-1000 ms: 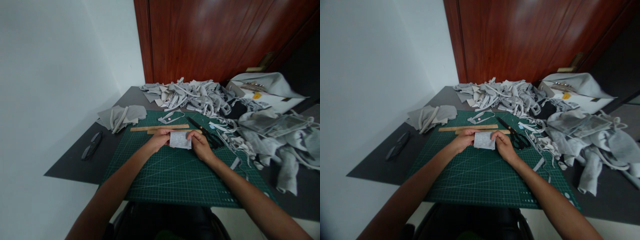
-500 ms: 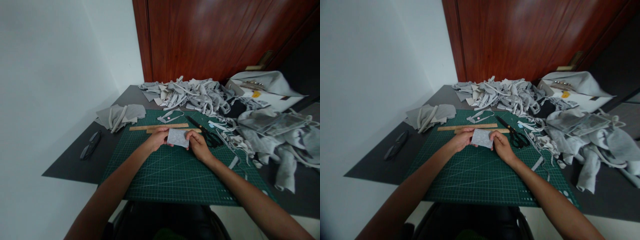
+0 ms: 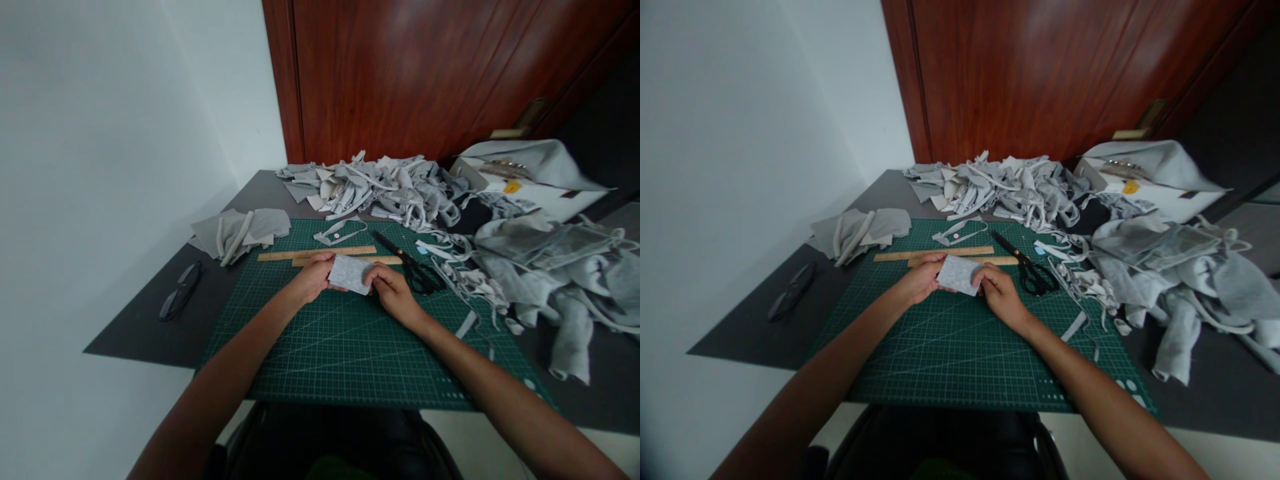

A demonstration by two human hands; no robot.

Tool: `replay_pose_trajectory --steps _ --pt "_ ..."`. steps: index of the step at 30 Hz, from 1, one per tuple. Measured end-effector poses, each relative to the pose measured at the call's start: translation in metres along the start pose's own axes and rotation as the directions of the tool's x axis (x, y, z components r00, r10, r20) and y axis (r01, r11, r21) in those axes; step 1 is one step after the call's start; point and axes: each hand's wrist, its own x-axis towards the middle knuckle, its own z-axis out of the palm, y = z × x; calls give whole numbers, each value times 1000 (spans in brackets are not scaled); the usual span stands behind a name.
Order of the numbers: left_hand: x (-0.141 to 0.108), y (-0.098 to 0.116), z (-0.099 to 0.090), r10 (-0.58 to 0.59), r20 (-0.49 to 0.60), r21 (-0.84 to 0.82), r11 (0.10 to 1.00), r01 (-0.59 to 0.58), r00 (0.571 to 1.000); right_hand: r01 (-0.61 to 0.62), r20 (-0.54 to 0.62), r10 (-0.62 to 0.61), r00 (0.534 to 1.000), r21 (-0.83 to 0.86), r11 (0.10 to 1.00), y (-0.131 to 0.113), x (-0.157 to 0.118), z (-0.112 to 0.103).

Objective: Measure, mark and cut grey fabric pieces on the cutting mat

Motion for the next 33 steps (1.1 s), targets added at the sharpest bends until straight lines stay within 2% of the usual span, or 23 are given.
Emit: replay_pose_trajectory --steps 13,16,21,24,26,33 --pt "0 0 3 -38 -70 -42 998 35 997 60 47 -56 997 -93 994 3 -2 0" --pt "1 -1 1 -19 -40 -31 999 18 999 82 58 -76 995 -105 991 4 -3 -1" --pt "2 -6 -6 36 83 66 997 -41 996 96 76 -89 993 -104 990 5 -3 -1" --pt "4 -9 -9 69 102 65 995 -76 992 99 78 -92 993 -92 991 4 -3 -1" --pt "5 -9 -9 104 90 53 993 -109 991 81 72 -77 994 -65 995 3 -3 1" --pt "8 -11 -8 173 68 49 983 -177 983 -111 76 105 992 87 990 0 -3 2"
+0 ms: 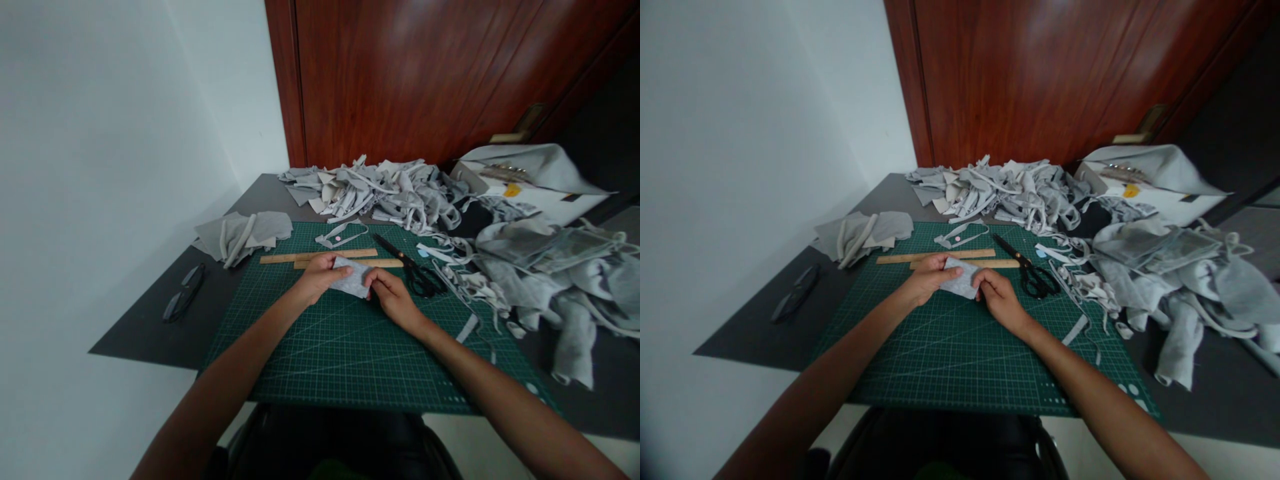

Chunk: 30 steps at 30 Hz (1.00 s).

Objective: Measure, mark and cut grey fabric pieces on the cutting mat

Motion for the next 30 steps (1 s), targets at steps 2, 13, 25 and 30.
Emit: replay_pose_trajectory --steps 2,13,25,30 --pt "0 1 0 41 -20 5 999 -41 999 -29 29 28 999 30 999 -3 0 -1" --pt "-5 -5 7 106 186 159 978 -136 977 -131 -59 134 989 56 990 8 3 5" --pt "-4 0 4 128 237 439 870 -224 963 -23 -77 3 997 -260 965 6 -2 3" --pt "-8 4 6 122 189 422 886 -192 974 -124 -101 101 990 -249 961 -3 -6 2"
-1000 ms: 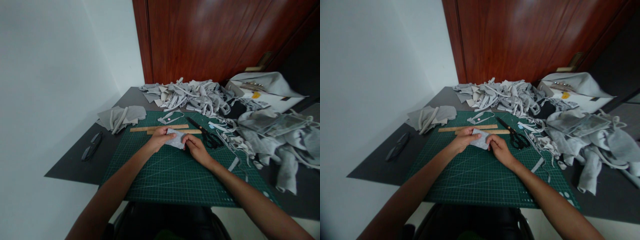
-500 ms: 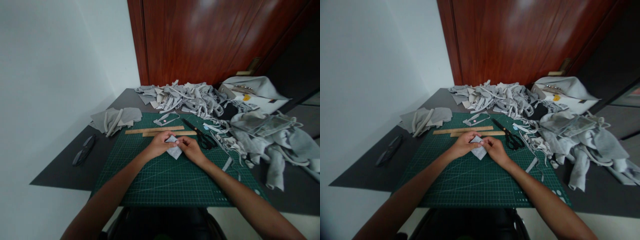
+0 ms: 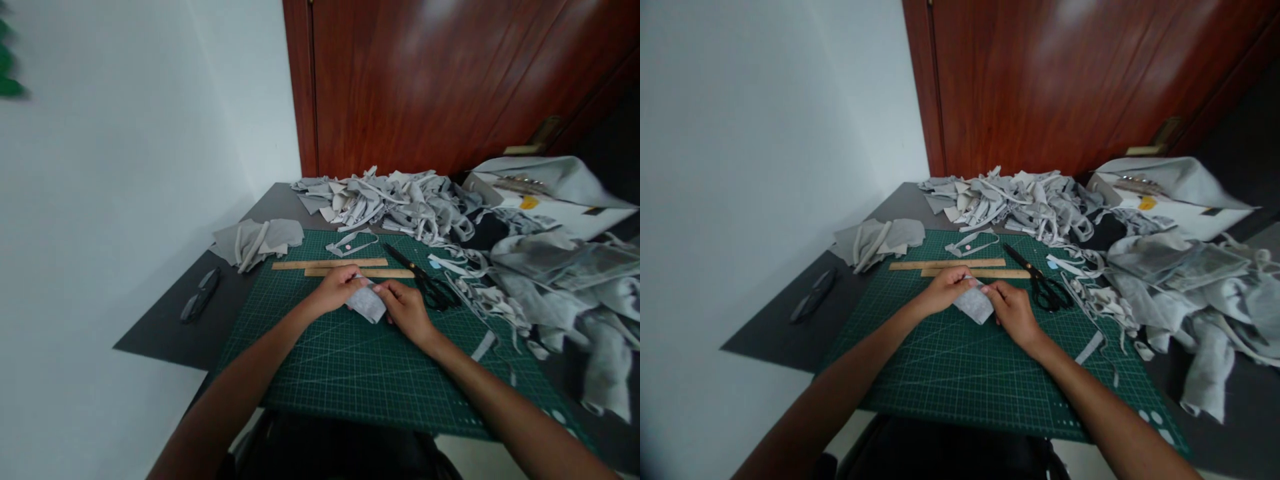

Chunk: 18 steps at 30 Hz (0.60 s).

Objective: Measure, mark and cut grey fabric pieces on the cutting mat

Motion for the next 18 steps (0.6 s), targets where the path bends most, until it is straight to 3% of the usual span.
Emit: replay_pose_trajectory --steps 5,8,10,12,13,15,17,18 --pt "-1 -1 -3 -34 32 -99 994 37 999 179 43 -179 983 15 984 0 1 -4" --pt "3 -4 -15 -13 10 74 997 12 1000 224 131 -226 965 30 974 5 5 -4" --pt "8 -5 -30 -12 -96 219 975 33 995 237 159 -236 959 12 971 10 9 -8" --pt "12 -4 -51 0 -252 277 958 72 968 254 102 -248 963 -50 966 17 15 -19" --pt "12 -3 -64 22 -357 310 946 96 934 267 44 -264 964 -101 958 20 18 -29" --pt "9 -2 -94 92 -562 379 912 157 822 278 -126 -314 941 -241 930 26 26 -55" --pt "0 -1 -124 159 -693 426 877 222 703 235 -319 -392 863 -434 870 32 34 -89" --pt "-6 -2 -138 194 -747 454 848 274 636 118 -472 -393 789 -510 852 37 37 -108"
